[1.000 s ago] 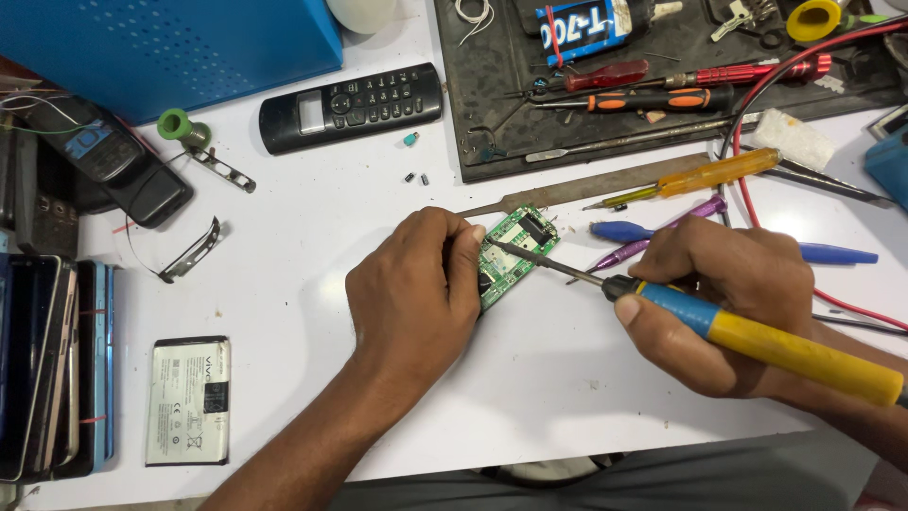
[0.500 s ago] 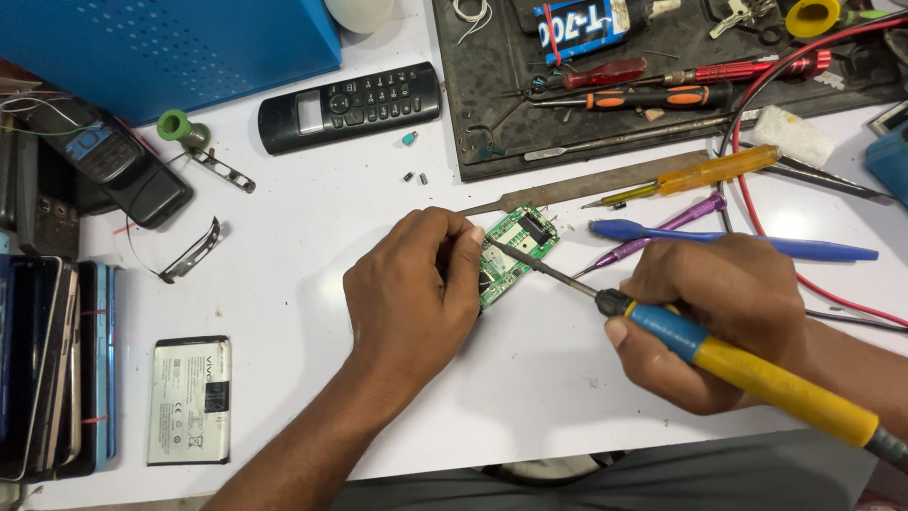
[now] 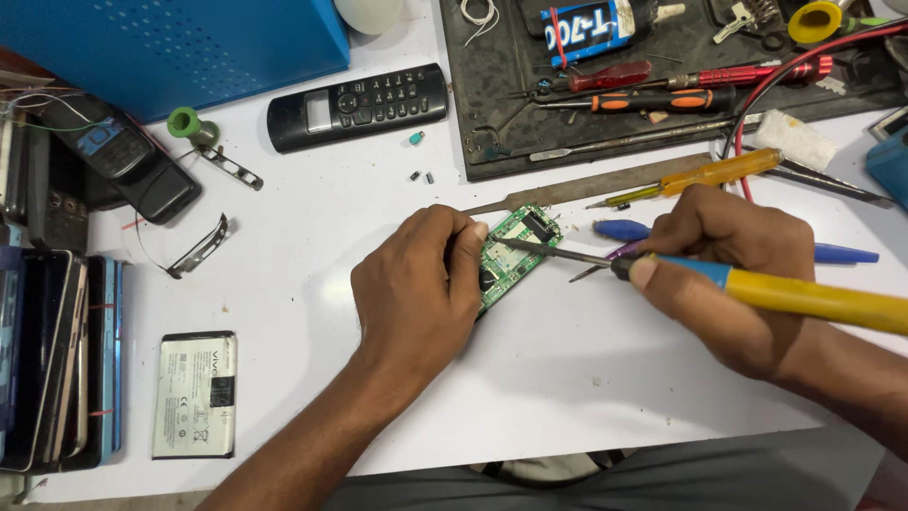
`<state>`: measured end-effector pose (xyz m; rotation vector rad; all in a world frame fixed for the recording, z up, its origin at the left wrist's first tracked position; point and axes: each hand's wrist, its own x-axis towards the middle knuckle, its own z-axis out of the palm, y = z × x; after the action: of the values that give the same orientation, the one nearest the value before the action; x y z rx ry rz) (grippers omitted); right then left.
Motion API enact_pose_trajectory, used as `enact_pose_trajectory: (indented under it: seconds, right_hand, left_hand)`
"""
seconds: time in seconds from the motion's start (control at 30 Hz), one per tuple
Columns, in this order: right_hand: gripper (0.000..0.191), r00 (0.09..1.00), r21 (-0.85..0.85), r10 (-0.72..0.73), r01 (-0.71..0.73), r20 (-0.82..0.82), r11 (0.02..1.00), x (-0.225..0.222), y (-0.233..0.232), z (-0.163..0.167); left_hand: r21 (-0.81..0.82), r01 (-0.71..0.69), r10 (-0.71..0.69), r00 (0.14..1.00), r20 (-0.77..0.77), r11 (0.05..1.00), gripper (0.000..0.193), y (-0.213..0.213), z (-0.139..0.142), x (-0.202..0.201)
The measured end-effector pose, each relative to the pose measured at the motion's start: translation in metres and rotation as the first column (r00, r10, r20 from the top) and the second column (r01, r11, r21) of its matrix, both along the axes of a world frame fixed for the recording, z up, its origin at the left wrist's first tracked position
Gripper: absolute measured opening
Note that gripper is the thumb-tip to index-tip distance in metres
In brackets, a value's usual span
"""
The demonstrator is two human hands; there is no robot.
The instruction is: The person solders components on a green mobile phone motherboard placed on a white workbench, holding the board steady with one hand while applying a soldering iron with the other. They briefly dip the iron tip in a flux container and continue soldering different points on the board.
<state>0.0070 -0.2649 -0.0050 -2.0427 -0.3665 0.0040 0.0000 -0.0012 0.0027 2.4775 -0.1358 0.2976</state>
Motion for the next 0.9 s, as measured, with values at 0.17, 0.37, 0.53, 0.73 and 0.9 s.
enact_pose_trajectory:
  seconds: [0.17, 0.37, 0.53, 0.73, 0.9]
  right_hand:
    - [0.011, 0.996, 0.080, -0.004, 0.011, -0.091, 0.997, 0.003, -0.004, -0.003]
    - [0.018, 0.943, -0.035, 0.198, -0.196, 0.268, 0.980, 0.001, 0.002, 0.002]
    - [0.019, 0.863, -0.087, 0.296, -0.286, 0.409, 0.954, 0.001, 0.006, 0.004]
    - [0.016, 0.998, 0.106, 0.050, -0.053, 0.031, 0.993, 0.006, 0.002, -0.001]
    - [0.015, 0.944, 0.191, -0.064, 0.131, -0.324, 0.973, 0.009, -0.002, -0.008]
  left_hand:
    - [-0.006, 0.000, 0.000, 1.000, 0.020, 1.000, 0.025, -0.001, -0.001, 0.000]
    - [-0.015, -0.002, 0.002, 1.000, -0.006, 1.000, 0.023, 0.000, -0.001, -0.001]
    - [-0.013, 0.019, -0.018, 0.999, 0.029, 1.000, 0.022, 0.000, -0.003, -0.001]
    - [0.013, 0.002, -0.002, 1.000, 0.004, 1.000, 0.025, -0.001, -0.003, 0.000]
    - [0.027, 0.008, -0.008, 1.000, 0.011, 1.000, 0.027, -0.002, -0.002, 0.001]
